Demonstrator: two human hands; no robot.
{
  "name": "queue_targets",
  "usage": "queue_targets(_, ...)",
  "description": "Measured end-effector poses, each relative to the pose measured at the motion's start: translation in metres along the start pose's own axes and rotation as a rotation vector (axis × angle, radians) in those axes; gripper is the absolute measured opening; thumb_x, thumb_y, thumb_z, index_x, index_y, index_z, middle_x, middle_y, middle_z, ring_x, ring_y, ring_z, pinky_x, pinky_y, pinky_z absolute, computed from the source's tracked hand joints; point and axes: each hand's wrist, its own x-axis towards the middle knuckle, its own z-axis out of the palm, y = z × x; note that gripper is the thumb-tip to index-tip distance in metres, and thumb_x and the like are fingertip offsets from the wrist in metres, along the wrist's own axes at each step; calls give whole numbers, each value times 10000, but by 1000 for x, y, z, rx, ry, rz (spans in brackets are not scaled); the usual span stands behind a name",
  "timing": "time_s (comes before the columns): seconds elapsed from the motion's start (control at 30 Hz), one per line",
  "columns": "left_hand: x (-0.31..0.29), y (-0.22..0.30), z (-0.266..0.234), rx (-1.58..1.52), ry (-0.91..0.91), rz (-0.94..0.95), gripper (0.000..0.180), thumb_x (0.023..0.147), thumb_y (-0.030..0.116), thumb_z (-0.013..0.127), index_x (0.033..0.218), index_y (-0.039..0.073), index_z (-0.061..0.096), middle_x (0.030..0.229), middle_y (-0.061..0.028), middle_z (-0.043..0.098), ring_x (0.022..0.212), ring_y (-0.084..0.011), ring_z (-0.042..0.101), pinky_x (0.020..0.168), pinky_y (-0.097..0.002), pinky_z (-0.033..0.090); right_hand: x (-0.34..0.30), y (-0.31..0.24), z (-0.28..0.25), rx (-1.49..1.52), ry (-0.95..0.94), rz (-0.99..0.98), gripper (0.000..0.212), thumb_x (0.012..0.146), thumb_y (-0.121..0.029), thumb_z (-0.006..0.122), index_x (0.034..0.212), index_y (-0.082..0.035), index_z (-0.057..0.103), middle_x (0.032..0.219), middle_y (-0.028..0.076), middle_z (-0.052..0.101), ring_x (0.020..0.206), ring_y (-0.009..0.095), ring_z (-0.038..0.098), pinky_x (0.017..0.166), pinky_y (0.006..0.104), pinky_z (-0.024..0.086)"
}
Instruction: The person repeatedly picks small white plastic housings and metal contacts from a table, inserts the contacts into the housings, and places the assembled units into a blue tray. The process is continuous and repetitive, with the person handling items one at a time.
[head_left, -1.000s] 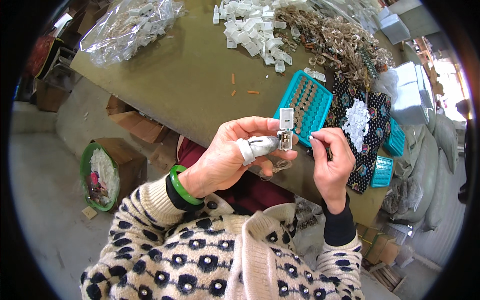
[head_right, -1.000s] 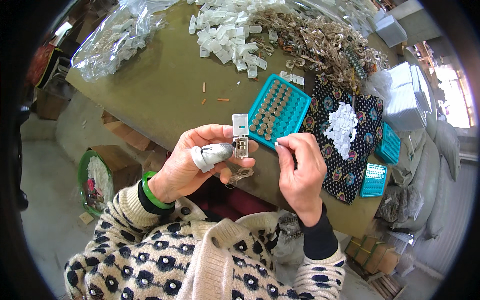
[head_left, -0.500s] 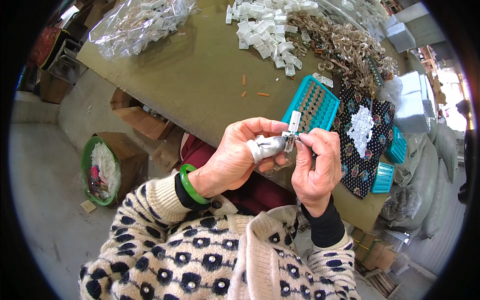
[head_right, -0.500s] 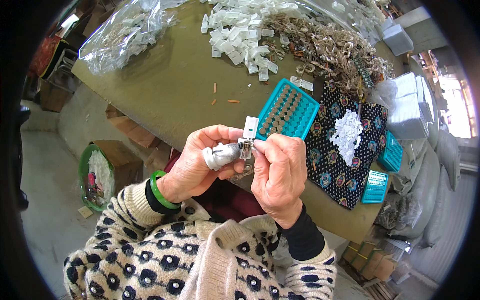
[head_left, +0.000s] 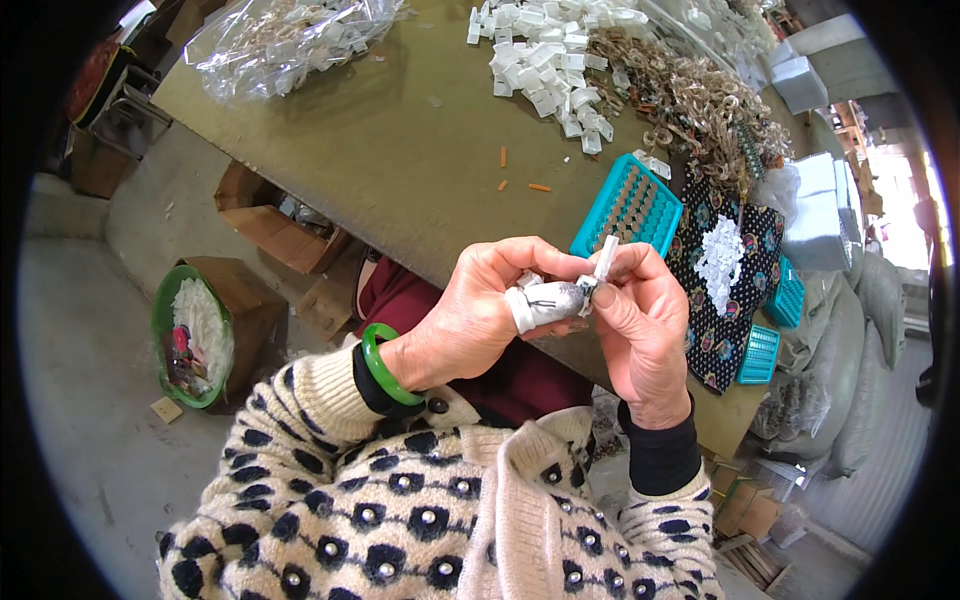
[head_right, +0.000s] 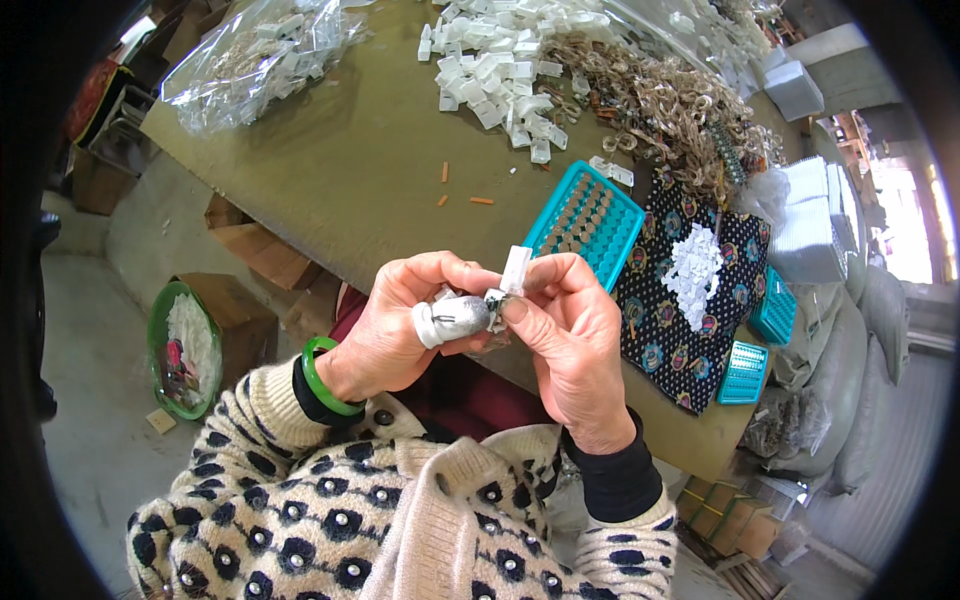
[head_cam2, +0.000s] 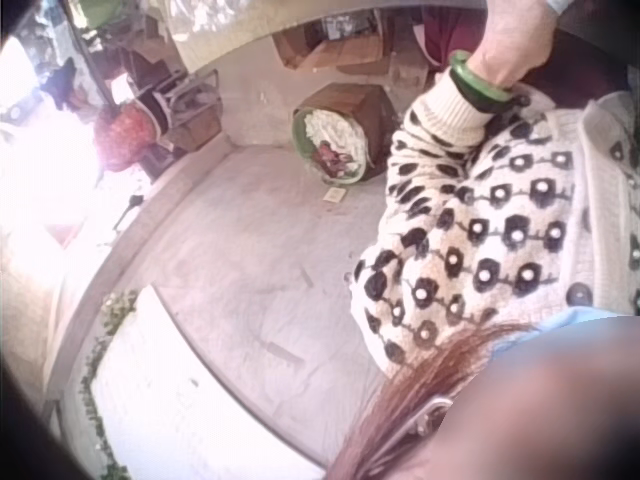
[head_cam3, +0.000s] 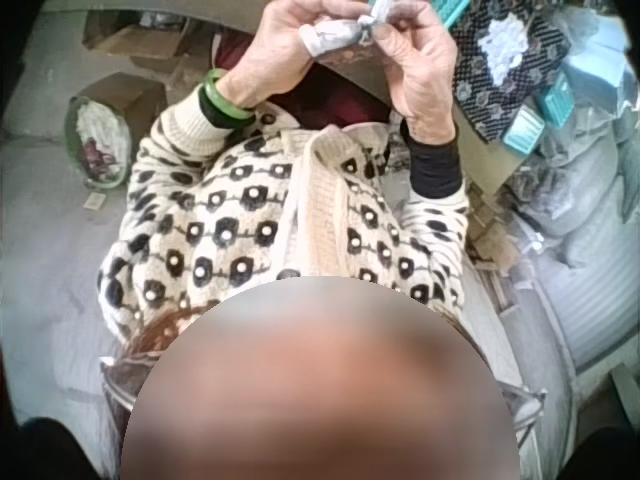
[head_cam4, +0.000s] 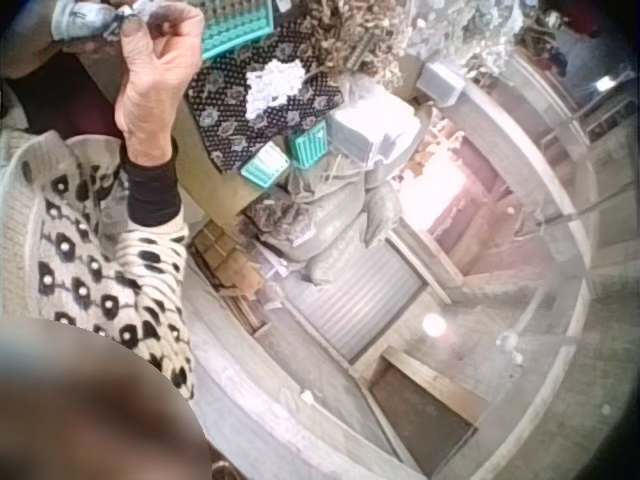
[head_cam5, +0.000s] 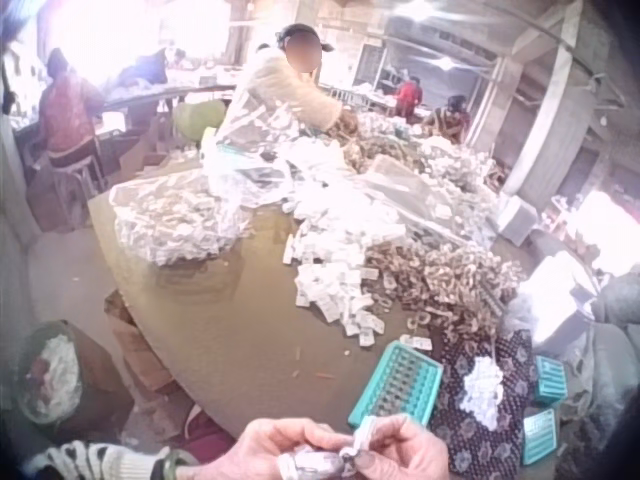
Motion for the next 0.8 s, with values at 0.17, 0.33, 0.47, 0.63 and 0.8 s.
queue_targets(0.17,-1,-3,-2,54,-15,83,191,880,82,715,1048,26,643,935,-89,685,720,-132,678,574,-200,508,3,6,5,53,9,28,402,899,-16,672,1250,-21,478,1131,73,570,1034,124,563,911,268,474)
queue_targets(0.33,0,-2,-7,24,8,0,208,890,99,710,1060,23,617,964,-127,688,765,-175,703,539,-207,501,10,5,5,-170,15,-124,411,909,-28,665,1292,8,519,1122,115,638,1020,137,609,911,275,493)
queue_targets(0.47,0,-2,-9,-64,-23,-24,176,920,118,674,1059,26,617,986,-153,691,801,-221,719,509,-209,495,11,7,5,-339,134,-288,209,928,-12,640,1132,26,615,1030,134,697,902,154,675,833,272,536)
queue_targets(0.63,1,-3,-11,-120,-43,-36,163,943,136,643,1066,31,622,1002,-163,690,837,-245,719,491,-213,487,8,12,6,-541,142,-482,134,908,45,640,1038,31,608,988,132,688,864,157,681,782,267,557)
queue_targets(0.8,2,-3,-7,-156,-59,-67,168,928,137,661,1057,34,628,1013,-157,689,849,-231,710,488,-216,478,4,11,2,-630,171,-491,147,887,67,647,1020,33,596,956,130,690,870,177,690,768,283,562)
